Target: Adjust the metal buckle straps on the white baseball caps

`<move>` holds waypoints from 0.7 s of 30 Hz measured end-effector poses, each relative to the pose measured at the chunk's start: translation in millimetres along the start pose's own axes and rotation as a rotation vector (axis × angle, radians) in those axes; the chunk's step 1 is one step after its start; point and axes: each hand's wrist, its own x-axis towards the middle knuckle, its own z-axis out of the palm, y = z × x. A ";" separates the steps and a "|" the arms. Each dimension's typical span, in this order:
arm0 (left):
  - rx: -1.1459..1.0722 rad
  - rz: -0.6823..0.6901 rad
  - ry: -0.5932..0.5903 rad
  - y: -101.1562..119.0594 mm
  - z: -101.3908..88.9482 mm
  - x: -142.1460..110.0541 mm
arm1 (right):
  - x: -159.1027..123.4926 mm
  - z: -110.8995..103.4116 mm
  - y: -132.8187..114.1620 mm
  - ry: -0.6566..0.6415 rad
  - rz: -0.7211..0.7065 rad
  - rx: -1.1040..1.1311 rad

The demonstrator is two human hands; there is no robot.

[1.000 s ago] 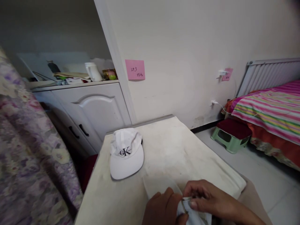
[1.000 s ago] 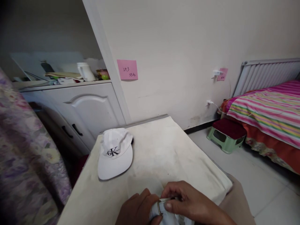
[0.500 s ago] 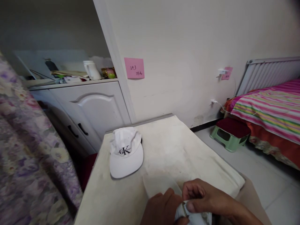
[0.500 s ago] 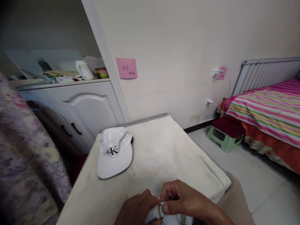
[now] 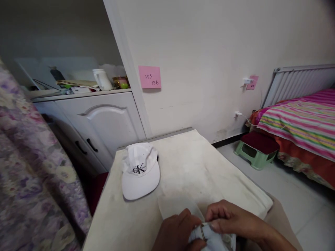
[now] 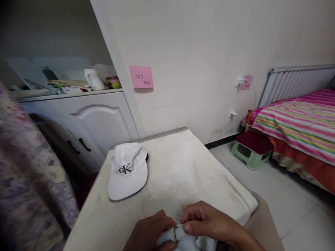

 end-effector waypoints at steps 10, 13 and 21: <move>-0.016 0.037 -0.013 -2.6 11.6 -1.0 | 9.4 7.6 19.2 0.031 0.031 0.024; -0.011 0.010 -0.043 -1.8 13.0 2.5 | 9.3 7.9 22.4 0.024 0.031 0.004; -0.219 -0.140 -0.004 -4.9 9.3 1.1 | 8.1 14.6 12.6 0.111 -0.025 -0.114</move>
